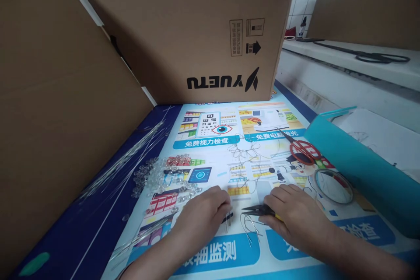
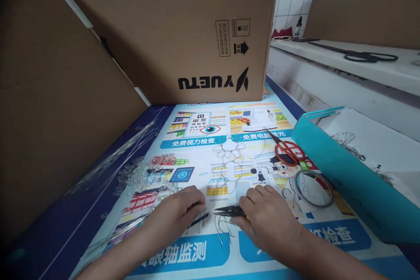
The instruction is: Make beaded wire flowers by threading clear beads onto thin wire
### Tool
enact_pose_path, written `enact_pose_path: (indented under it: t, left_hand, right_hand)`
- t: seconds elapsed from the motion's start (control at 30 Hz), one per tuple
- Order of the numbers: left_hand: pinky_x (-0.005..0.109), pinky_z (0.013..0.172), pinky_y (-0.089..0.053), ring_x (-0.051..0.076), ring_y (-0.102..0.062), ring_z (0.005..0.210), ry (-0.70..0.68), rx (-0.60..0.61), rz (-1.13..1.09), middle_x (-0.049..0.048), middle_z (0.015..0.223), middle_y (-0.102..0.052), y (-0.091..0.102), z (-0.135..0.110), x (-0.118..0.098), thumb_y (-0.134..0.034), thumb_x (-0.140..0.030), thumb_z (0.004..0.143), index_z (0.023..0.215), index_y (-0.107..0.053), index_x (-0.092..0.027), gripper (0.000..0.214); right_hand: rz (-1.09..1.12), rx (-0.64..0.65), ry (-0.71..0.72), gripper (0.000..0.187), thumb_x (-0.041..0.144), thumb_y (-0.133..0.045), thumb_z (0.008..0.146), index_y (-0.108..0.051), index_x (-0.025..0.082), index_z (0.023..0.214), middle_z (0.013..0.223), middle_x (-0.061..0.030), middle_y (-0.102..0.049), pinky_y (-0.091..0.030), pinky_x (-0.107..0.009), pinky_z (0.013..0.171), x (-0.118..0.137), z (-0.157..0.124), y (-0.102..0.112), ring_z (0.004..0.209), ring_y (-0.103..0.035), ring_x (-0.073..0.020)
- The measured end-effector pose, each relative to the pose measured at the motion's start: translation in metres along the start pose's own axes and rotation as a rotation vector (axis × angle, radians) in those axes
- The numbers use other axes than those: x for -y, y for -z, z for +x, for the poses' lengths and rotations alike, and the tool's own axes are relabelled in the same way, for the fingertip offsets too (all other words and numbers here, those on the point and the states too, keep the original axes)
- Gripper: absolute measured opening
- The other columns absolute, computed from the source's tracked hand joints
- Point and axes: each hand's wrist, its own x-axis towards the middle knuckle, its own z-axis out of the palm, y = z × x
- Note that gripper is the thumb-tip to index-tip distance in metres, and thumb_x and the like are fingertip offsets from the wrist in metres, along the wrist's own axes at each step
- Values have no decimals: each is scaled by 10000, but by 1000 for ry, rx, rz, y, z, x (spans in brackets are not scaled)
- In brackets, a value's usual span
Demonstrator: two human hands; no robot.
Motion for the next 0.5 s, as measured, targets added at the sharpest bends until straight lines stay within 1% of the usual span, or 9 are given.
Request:
enact_pose_path:
  t: [0.1,0.2,0.33,0.5]
  left_hand:
    - [297,717,-405,214,-571,828,9,14,42,43,905,-591,-2,-1,-1,-438,-250,888,849,-597,-215,168]
    - [309,713,-413,220,-573,837,9,8,80,45,936,-578,-3,-2,-3,-447,-246,885,893,-595,-220,151]
    - [315,707,-424,223,-567,852,-17,-5,96,44,972,-559,-5,-3,-7,-447,-229,884,939,-582,-226,146]
    - [324,697,-426,213,-558,814,-51,-2,112,42,944,-554,-9,-8,-13,-419,-219,899,903,-586,-220,167]
  right_hand:
    - [-56,74,15,153,352,-636,804,-610,202,808,797,-31,-611,-326,-344,688,-4,0,4,767,-533,-219]
    - [-100,109,50,152,352,-662,780,-601,212,767,779,-23,-611,-318,-343,668,-9,-3,12,748,-534,-219]
    - [-149,112,87,185,385,-689,751,-596,225,747,745,-12,-601,-312,-343,653,-13,-8,20,711,-524,-216]
    - [-274,90,125,235,404,-724,715,-592,210,716,715,-28,-595,-320,-354,648,-11,-12,26,705,-519,-226]
